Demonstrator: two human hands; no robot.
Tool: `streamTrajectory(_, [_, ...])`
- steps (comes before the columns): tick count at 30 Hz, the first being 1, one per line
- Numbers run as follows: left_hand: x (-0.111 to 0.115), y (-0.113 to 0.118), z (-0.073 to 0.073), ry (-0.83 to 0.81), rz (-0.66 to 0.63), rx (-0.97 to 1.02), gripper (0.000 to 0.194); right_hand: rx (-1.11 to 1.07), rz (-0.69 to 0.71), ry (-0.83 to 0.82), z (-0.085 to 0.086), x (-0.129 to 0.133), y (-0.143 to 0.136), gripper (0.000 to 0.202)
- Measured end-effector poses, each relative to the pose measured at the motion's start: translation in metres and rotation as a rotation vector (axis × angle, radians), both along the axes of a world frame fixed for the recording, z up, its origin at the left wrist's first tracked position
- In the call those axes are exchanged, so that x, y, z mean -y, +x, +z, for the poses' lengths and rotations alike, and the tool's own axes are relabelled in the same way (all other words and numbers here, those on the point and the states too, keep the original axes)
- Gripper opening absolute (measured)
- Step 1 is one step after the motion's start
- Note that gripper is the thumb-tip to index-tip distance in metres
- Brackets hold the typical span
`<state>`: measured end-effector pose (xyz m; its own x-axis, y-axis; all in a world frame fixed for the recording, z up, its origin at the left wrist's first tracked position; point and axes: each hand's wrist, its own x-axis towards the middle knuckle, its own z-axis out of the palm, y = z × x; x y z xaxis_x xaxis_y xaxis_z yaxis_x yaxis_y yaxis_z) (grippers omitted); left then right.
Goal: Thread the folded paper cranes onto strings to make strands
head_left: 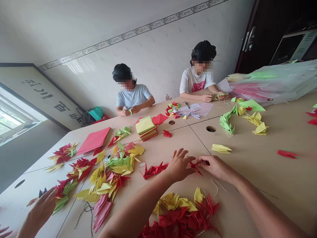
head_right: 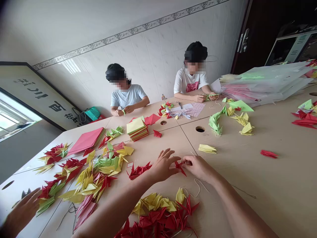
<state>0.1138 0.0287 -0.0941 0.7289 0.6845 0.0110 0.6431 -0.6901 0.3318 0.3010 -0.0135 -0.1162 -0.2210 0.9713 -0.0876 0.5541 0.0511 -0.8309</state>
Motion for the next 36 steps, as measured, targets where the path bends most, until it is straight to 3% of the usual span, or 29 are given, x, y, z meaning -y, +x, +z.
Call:
streamTrajectory(3, [-0.001,0.006,-0.003,-0.005,-0.027,-0.023,0.025,-0.003,0.01,0.016,0.004,0.0,0.0,0.026])
streamTrajectory(6, [-0.002,0.0,-0.001,0.013,-0.017,-0.075,0.018,0.032,-0.03,0.048,0.006,0.0,0.002,0.024])
streamTrajectory(12, [-0.004,-0.033,0.009,0.041,0.048,-0.097,0.019,0.089,-0.087,0.071,-0.003,-0.004,0.013,0.026])
streamTrajectory(15, [-0.002,-0.052,0.011,0.041,0.034,0.013,0.03,0.112,-0.06,0.048,-0.009,-0.006,0.015,0.028])
streamTrajectory(18, [0.004,-0.075,0.013,0.072,0.032,0.163,0.042,0.109,-0.042,0.016,-0.005,-0.004,0.015,0.029])
streamTrajectory(23, [0.019,-0.122,0.009,0.169,0.247,0.384,0.029,-0.101,-0.065,0.022,0.034,0.012,0.012,0.03])
streamTrajectory(27, [0.031,-0.149,-0.011,0.256,0.402,0.522,0.021,-0.287,-0.068,0.009,0.076,0.024,0.004,0.032])
streamTrajectory(31, [0.036,-0.156,-0.03,0.302,0.489,0.62,0.022,-0.303,0.01,-0.025,0.112,0.026,0.0,0.032])
streamTrajectory(36, [0.034,-0.156,-0.034,0.205,0.499,0.669,0.025,-0.302,-0.014,-0.035,0.153,0.012,0.012,0.032])
